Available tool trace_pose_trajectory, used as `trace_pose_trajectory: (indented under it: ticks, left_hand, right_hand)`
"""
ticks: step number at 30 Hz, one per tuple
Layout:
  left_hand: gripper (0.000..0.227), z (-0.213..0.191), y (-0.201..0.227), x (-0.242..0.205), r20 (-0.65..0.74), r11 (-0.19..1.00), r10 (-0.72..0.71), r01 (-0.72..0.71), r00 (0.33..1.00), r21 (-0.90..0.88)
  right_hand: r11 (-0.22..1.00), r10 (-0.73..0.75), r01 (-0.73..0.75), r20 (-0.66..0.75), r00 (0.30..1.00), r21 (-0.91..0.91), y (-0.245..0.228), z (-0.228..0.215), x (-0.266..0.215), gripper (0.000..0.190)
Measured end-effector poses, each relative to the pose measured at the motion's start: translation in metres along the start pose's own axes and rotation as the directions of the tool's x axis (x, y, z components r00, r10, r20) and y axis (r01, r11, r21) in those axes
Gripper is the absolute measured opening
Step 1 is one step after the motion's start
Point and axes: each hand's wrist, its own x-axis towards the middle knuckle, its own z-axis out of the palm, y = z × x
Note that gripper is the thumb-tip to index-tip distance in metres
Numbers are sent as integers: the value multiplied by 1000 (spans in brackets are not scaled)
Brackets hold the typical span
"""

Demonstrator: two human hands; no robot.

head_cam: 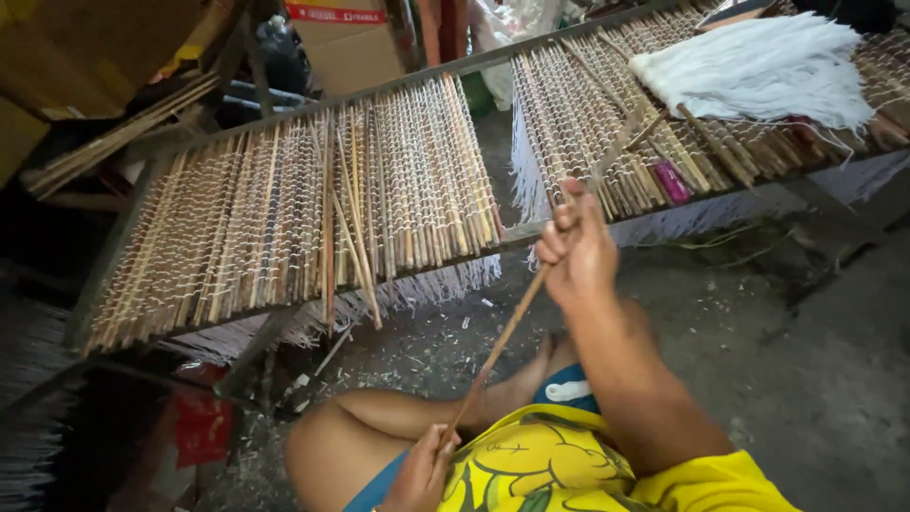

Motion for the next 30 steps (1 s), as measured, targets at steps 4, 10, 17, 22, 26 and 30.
trace_pose_trajectory:
  ticks: [4,10,17,22,26,30]
  left_hand:
    - [29,-13,9,-1,31,983,-121,116,992,140]
    - [35,19,52,22,-252,940,76,-154,965,-304]
    - [49,17,-19,56,-248,921,-336,261,909,-290]
    - [44,58,-123,63,-412,652,104,-375,905,-659]
    - [44,65,-90,47,-496,544,167,-499,852,-674]
    - [48,57,-88,40,-269,642,177,-318,947,-698]
  right_hand:
    - [997,-72,72,22,997,12,-2,-21,12,31]
    - [901,226,-97,267,937,-422,44,-44,-2,38]
    - [506,-325,9,-181,928,-863,-112,-96,137,12]
    - [-867,-253,-201,54,966,-456,-183,-156,169,49]
    - [-874,-247,-197,57,967,-445,-193,-169,180,51]
    - [-576,-410,-209,59,910,-790,-238,-160,185,39]
